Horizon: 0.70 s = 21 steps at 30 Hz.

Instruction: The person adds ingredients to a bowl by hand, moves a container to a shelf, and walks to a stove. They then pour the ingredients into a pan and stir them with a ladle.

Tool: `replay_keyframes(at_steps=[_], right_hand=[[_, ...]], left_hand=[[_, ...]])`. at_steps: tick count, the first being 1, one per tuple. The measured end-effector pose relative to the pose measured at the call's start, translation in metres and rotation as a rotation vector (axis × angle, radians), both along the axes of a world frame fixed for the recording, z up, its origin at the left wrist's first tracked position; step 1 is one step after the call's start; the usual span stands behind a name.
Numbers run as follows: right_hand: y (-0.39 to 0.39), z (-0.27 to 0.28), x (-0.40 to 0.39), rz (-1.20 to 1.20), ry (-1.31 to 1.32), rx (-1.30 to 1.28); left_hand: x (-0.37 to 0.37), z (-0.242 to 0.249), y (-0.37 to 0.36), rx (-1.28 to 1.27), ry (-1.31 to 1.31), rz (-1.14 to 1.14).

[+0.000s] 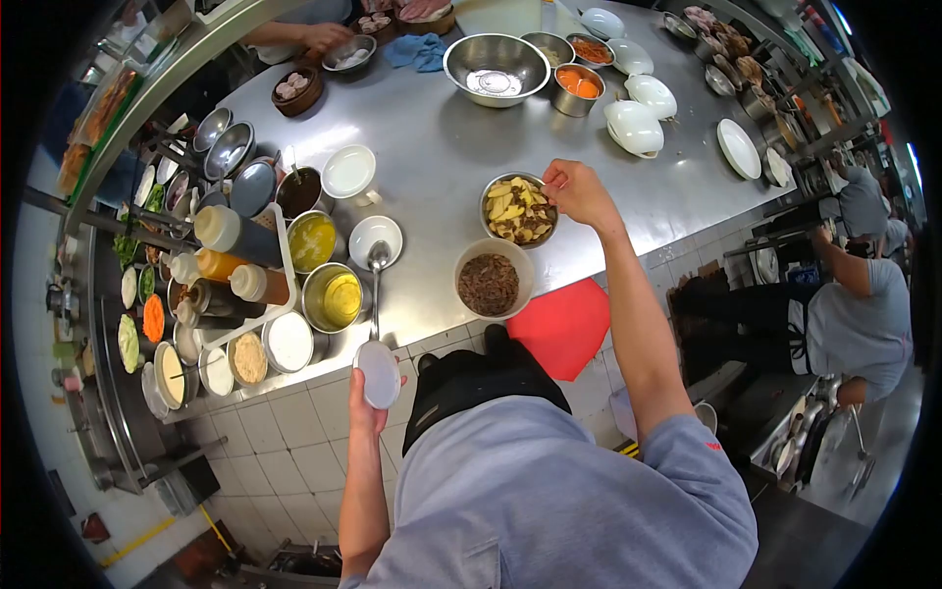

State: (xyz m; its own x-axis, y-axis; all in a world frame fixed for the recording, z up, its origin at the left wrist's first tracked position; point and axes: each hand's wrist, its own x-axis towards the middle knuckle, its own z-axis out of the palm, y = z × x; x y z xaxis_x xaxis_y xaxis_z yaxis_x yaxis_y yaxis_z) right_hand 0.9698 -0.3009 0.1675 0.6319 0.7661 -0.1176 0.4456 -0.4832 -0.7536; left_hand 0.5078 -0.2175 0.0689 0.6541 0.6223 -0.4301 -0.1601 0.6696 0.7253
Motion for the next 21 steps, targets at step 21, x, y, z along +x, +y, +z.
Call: replay_keyframes(at_steps=[21], right_hand=[[0.001, -0.005, -0.143, 0.664, -0.218, -0.147]], left_hand=[[0.017, 0.008, -0.001, 0.027, 0.021, -0.053]])
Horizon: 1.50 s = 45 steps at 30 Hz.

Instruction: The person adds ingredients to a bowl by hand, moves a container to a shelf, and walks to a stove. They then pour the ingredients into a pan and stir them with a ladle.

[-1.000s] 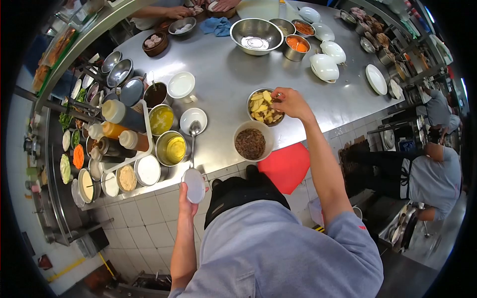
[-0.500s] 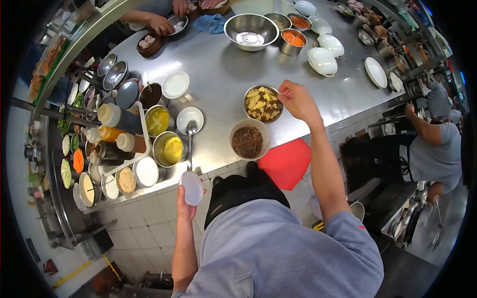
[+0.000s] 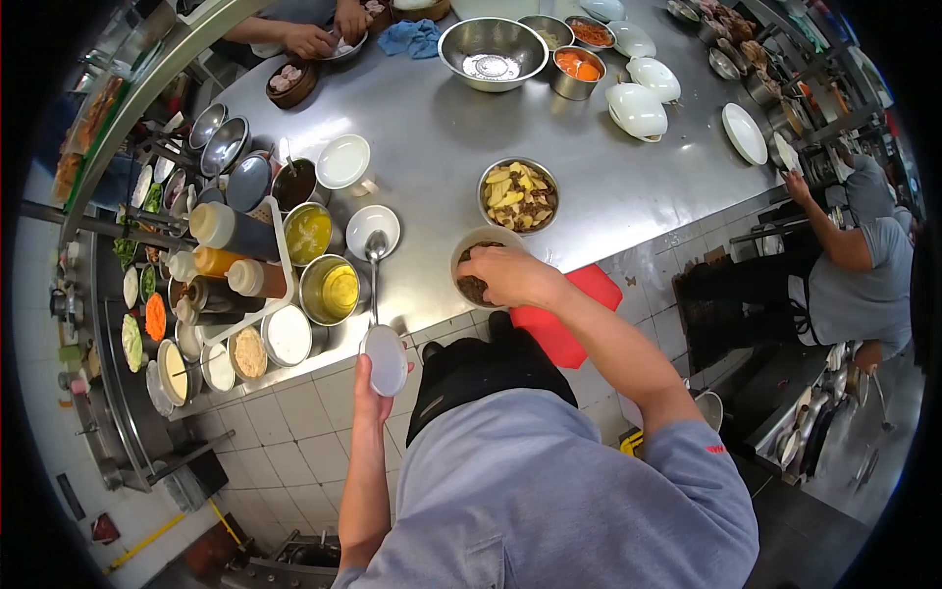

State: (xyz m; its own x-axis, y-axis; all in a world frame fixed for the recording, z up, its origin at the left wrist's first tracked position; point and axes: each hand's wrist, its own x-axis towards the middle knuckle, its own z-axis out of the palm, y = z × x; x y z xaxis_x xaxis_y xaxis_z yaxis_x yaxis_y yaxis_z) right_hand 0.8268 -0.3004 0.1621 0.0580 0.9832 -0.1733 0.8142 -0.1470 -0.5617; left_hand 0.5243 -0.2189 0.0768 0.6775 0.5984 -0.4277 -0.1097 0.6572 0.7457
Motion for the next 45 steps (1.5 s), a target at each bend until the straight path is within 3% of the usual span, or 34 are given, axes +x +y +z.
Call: replay_keyframes(at_steps=[4, 13, 23, 28, 31, 36, 41, 43, 45], right_hand=[[0.007, 0.0, 0.008, 0.062, -0.021, -0.237], [0.01, -0.03, -0.009, 0.025, -0.229, 0.039], [0.01, -0.033, -0.009, -0.014, -0.224, 0.03], [0.012, -0.017, 0.0, -0.004, -0.21, 0.006], [0.005, 0.017, 0.011, -0.117, -0.102, -0.006], [-0.004, 0.071, 0.019, -0.138, 0.153, 0.184], [-0.026, 0.086, 0.019, -0.257, 0.152, -0.001], [-0.038, 0.077, 0.008, -0.215, -0.026, 0.248], [-0.041, 0.06, -0.006, -0.205, -0.033, 0.23]], left_hand=[[-0.007, -0.005, 0.0, -0.004, -0.006, 0.022], [-0.015, -0.011, -0.007, -0.015, -0.001, 0.059], [-0.014, -0.009, 0.0, 0.0, -0.012, 0.024], [-0.016, -0.009, 0.001, -0.006, 0.012, 0.032], [-0.015, -0.01, 0.002, 0.0, -0.012, 0.016], [-0.012, -0.005, -0.001, -0.008, -0.002, 0.003], [-0.013, -0.006, 0.002, -0.004, -0.017, 0.016], [-0.014, -0.006, 0.004, -0.001, -0.028, 0.015], [-0.014, -0.01, 0.003, -0.003, -0.031, 0.021]])
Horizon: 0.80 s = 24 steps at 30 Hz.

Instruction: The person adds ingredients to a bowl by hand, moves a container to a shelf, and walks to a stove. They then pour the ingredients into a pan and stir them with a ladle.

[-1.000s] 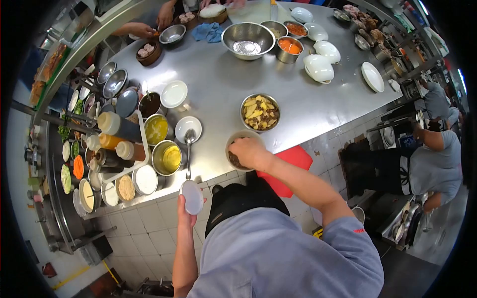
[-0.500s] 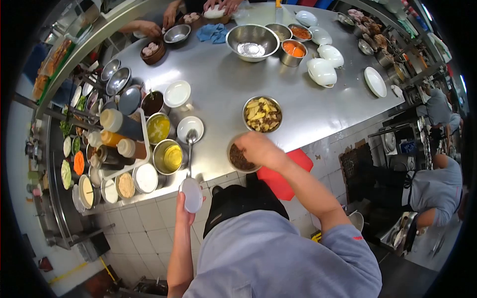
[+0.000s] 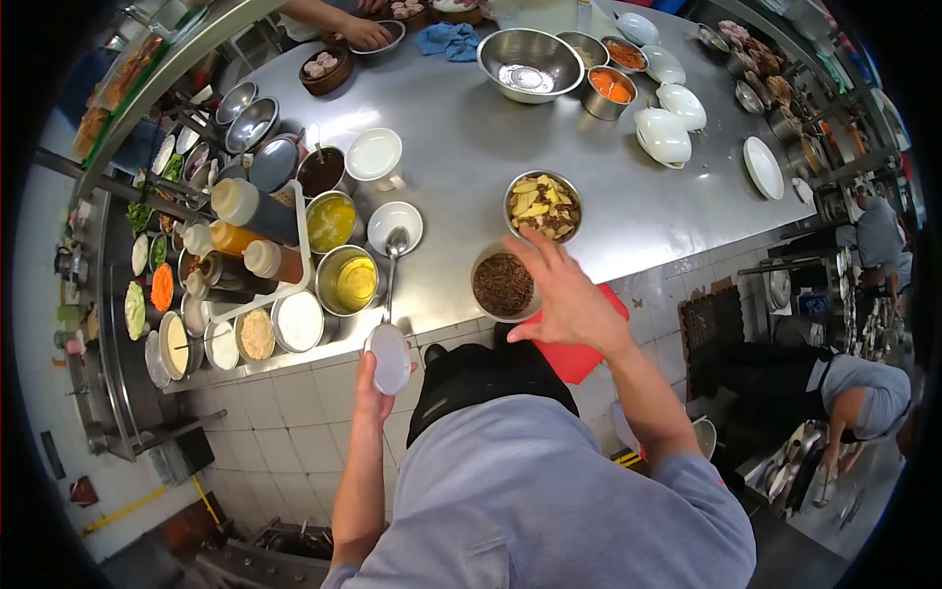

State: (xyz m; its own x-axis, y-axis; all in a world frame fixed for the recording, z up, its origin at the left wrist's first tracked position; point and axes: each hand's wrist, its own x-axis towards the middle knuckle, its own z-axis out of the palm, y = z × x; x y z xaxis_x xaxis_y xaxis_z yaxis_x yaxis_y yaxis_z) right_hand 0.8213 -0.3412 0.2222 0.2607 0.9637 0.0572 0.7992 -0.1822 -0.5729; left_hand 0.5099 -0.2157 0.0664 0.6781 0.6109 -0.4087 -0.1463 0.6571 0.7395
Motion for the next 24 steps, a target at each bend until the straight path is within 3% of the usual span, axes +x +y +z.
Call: replay_keyframes(at_steps=[6, 8, 12, 17, 19, 24], right_hand=[[0.007, -0.009, -0.012, -0.153, 0.147, 0.116], [-0.004, 0.015, -0.02, -0.211, 0.074, 0.333], [0.012, -0.025, -0.023, -0.315, 0.102, 0.378], [0.018, -0.019, -0.026, -0.303, 0.156, 0.42], [0.01, -0.01, -0.03, -0.287, 0.12, 0.555], [0.021, -0.045, -0.02, -0.281, 0.164, 0.445]], left_hand=[[0.006, 0.0, -0.001, -0.007, 0.011, -0.038], [0.005, 0.002, 0.002, -0.001, 0.014, -0.03], [0.005, 0.003, 0.003, -0.016, 0.02, -0.027], [0.002, 0.005, 0.001, -0.02, 0.018, -0.026], [-0.002, 0.004, 0.002, -0.026, 0.011, -0.027], [-0.001, 0.005, -0.003, -0.01, 0.011, -0.011]])
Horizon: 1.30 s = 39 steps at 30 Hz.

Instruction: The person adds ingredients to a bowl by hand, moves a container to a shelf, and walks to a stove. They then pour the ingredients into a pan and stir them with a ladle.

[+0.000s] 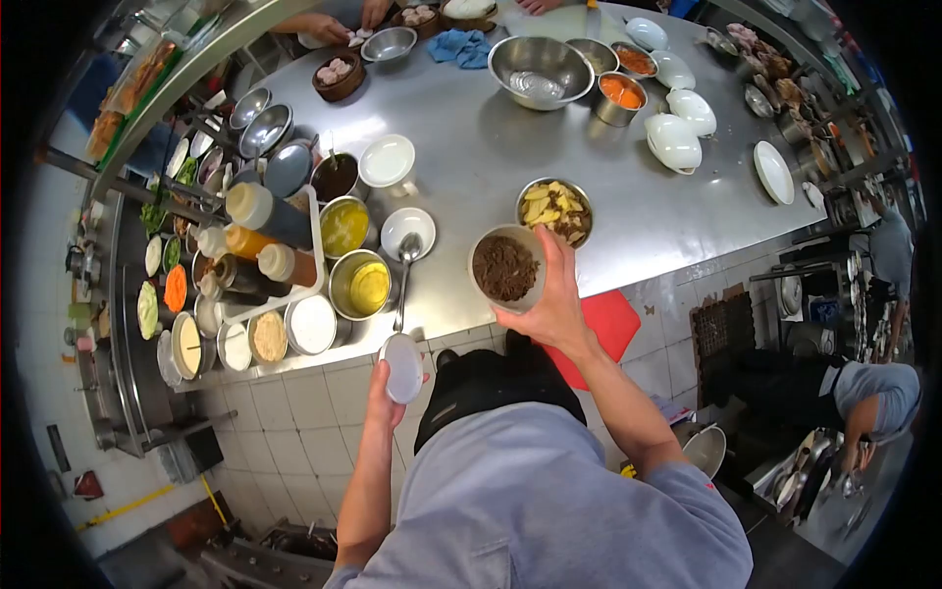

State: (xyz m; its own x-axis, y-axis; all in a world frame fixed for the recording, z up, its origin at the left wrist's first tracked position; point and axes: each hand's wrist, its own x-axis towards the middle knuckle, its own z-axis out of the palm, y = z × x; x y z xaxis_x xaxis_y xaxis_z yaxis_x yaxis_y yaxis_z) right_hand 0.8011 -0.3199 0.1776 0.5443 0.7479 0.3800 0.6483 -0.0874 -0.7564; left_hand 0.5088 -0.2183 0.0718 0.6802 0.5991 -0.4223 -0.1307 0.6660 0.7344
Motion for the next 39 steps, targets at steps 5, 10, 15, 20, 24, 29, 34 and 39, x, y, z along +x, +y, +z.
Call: replay_keyframes(at_steps=[5, 10, 15, 20, 24, 29, 34, 39], right_hand=[[-0.001, -0.013, -0.006, -0.045, -0.031, -0.092], [-0.001, 0.006, -0.005, -0.047, -0.064, -0.138], [0.006, 0.022, 0.009, -0.009, -0.162, -0.068], [0.041, -0.008, 0.032, 0.439, -0.315, -0.427], [0.064, -0.036, 0.033, 0.526, -0.314, -0.735], [0.065, -0.026, 0.03, 0.533, -0.306, -0.761], [0.065, -0.031, 0.027, 0.536, -0.298, -0.755], [0.063, -0.03, 0.024, 0.492, -0.296, -0.721]], left_hand=[[-0.01, -0.004, -0.005, -0.018, 0.018, 0.021], [-0.012, -0.007, -0.005, -0.013, 0.022, 0.023], [-0.015, -0.006, -0.003, -0.008, 0.008, 0.036], [-0.016, -0.007, -0.004, 0.007, -0.001, -0.003], [-0.016, -0.006, -0.005, 0.003, -0.026, 0.002], [-0.025, -0.013, -0.011, -0.025, -0.044, 0.053], [-0.031, -0.016, -0.015, -0.022, -0.024, 0.075], [-0.028, -0.014, -0.007, -0.012, -0.026, 0.054]])
